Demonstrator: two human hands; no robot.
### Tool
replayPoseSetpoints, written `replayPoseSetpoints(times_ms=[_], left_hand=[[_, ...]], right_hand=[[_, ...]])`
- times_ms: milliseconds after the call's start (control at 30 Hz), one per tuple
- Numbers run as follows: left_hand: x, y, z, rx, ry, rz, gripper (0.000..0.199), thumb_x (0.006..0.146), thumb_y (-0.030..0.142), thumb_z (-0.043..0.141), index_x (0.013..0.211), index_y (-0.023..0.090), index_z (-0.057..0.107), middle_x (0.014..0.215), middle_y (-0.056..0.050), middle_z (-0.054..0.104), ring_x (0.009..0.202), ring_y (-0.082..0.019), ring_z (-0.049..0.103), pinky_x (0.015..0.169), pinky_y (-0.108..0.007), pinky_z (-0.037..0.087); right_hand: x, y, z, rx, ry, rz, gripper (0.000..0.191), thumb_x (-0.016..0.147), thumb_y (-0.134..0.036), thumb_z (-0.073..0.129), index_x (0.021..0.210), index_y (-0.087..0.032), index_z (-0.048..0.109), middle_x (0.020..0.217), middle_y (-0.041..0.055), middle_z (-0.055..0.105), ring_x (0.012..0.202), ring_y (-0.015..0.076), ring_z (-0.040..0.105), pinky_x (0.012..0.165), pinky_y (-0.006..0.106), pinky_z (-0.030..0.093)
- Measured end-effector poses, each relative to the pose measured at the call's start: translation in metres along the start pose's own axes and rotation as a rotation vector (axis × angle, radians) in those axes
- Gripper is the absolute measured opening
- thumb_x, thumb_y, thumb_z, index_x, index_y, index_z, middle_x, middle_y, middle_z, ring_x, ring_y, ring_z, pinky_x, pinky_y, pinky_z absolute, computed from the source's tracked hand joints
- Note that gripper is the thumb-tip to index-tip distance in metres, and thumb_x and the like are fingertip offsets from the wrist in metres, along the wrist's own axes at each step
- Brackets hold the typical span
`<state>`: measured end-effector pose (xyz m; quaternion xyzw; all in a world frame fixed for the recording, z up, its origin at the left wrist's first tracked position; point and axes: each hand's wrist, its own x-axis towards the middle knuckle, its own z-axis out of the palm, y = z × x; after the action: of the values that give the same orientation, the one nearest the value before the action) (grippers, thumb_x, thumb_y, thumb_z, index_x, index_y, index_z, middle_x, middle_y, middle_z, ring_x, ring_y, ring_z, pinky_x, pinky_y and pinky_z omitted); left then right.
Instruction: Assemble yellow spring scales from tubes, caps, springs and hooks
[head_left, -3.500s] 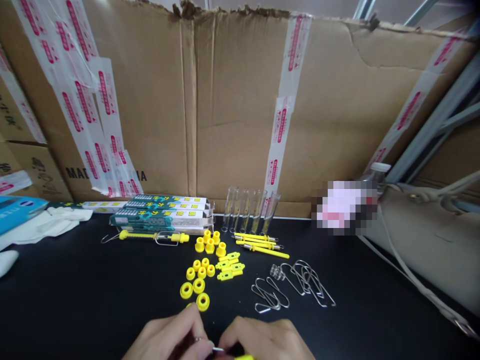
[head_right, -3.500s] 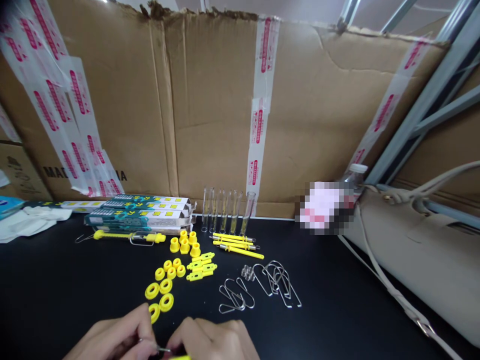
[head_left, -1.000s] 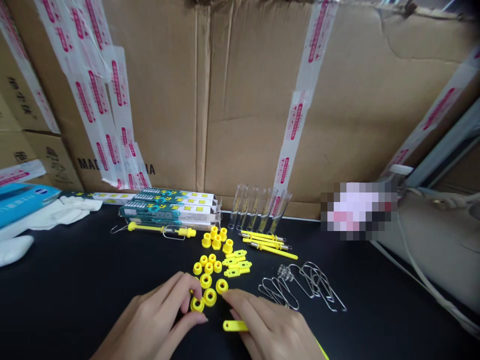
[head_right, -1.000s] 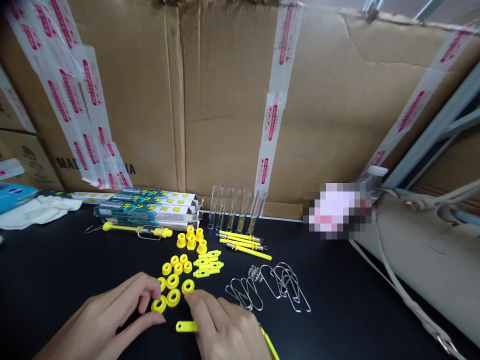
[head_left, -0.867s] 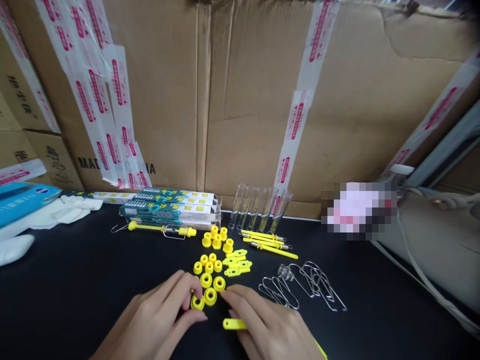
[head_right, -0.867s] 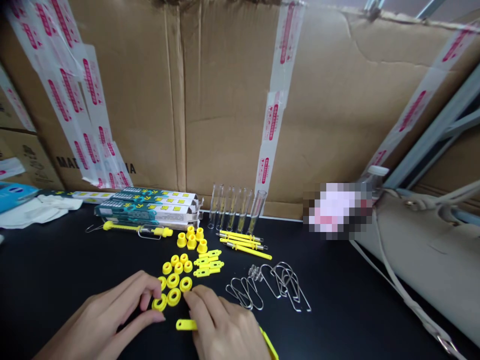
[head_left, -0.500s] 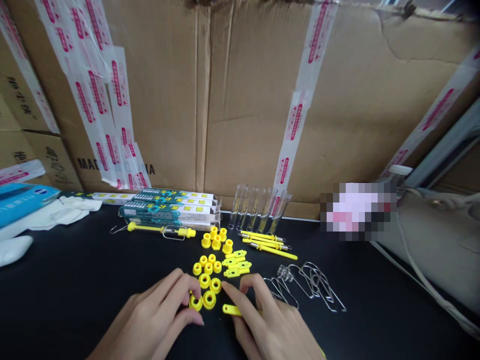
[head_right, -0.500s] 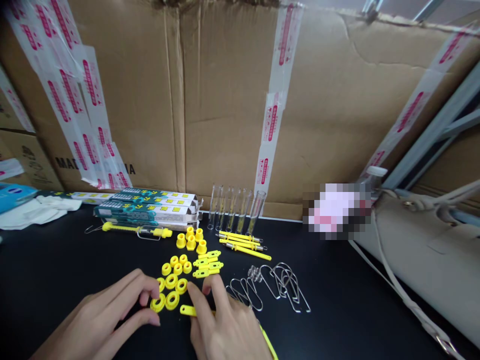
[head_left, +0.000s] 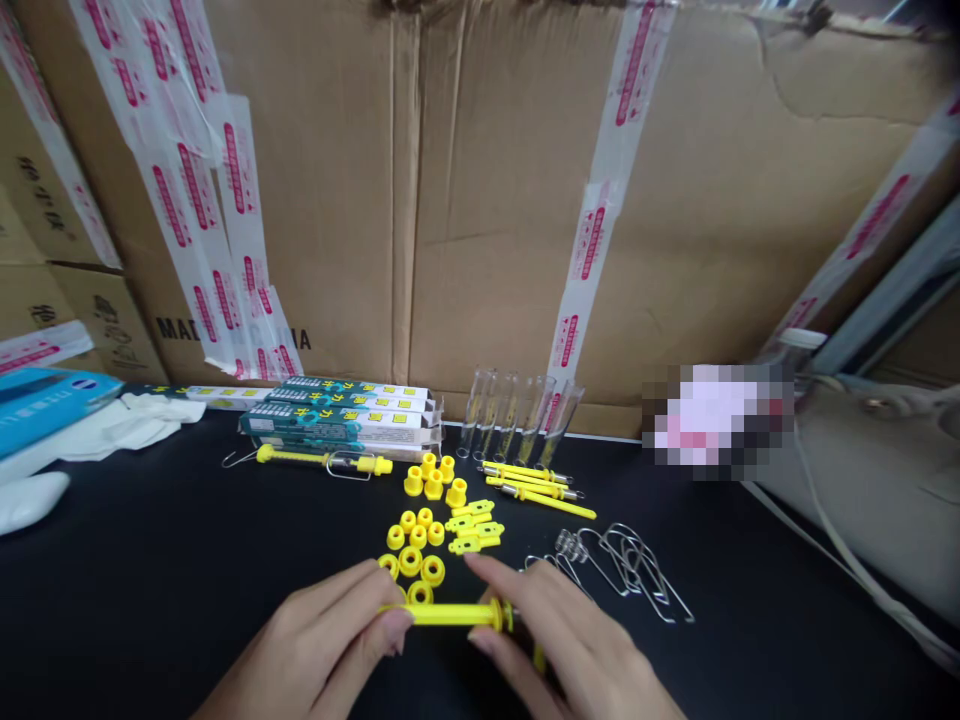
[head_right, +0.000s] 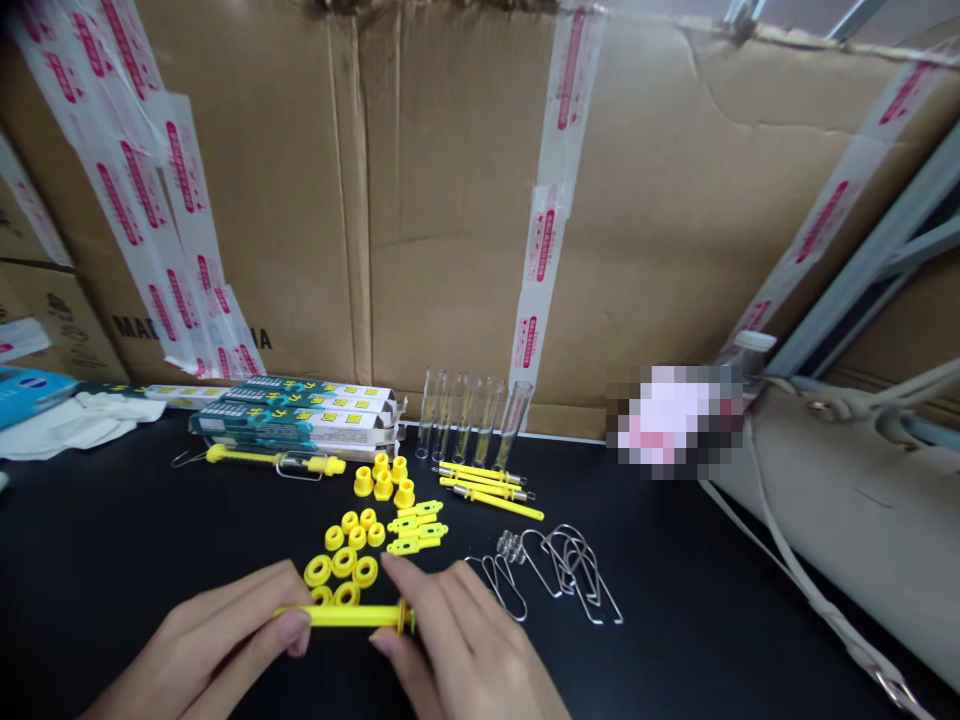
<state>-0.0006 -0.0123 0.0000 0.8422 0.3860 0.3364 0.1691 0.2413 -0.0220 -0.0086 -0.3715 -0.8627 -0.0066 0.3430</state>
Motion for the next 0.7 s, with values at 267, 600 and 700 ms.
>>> replayPoseSetpoints(times_ms=[267, 600, 700], left_hand=[[-0.003, -0.012, -0.002, -0.038, 0.014, -0.121, 0.033, 0.106, 0.025, 0.031, 0.08, 0.024, 0.051, 0.074, 0.005, 0.062, 0.066, -0.01, 0.064, 0.063, -0.015, 0.047], [-0.001, -0.009, -0.001, 0.095, -0.049, -0.058, 0.024, 0.106, 0.034, 0.037, 0.095, 0.027, 0.057, 0.08, 0.005, 0.067, 0.07, -0.012, 0.07, 0.064, -0.016, 0.049], [-0.007, -0.01, 0.004, 0.23, 0.002, 0.099, 0.032, 0.105, 0.047, 0.038, 0.093, 0.028, 0.06, 0.073, 0.004, 0.068, 0.06, -0.014, 0.07, 0.054, -0.019, 0.05]], right_hand=[[-0.002, 0.008, -0.005, 0.253, 0.01, 0.277, 0.019, 0.1, -0.038, 0.058, 0.109, -0.024, 0.067, 0.089, 0.0001, 0.079, 0.068, 0.0134, 0.075, 0.062, 0.016, 0.06], [0.004, 0.005, -0.01, 0.268, 0.058, 0.205, 0.025, 0.106, -0.028, 0.045, 0.109, -0.023, 0.069, 0.078, 0.001, 0.075, 0.064, 0.0138, 0.073, 0.065, 0.018, 0.061], [0.007, -0.001, -0.009, 0.278, -0.009, 0.144, 0.029, 0.108, -0.029, 0.04, 0.11, -0.021, 0.068, 0.074, 0.0006, 0.072, 0.059, 0.0116, 0.07, 0.062, 0.016, 0.059]])
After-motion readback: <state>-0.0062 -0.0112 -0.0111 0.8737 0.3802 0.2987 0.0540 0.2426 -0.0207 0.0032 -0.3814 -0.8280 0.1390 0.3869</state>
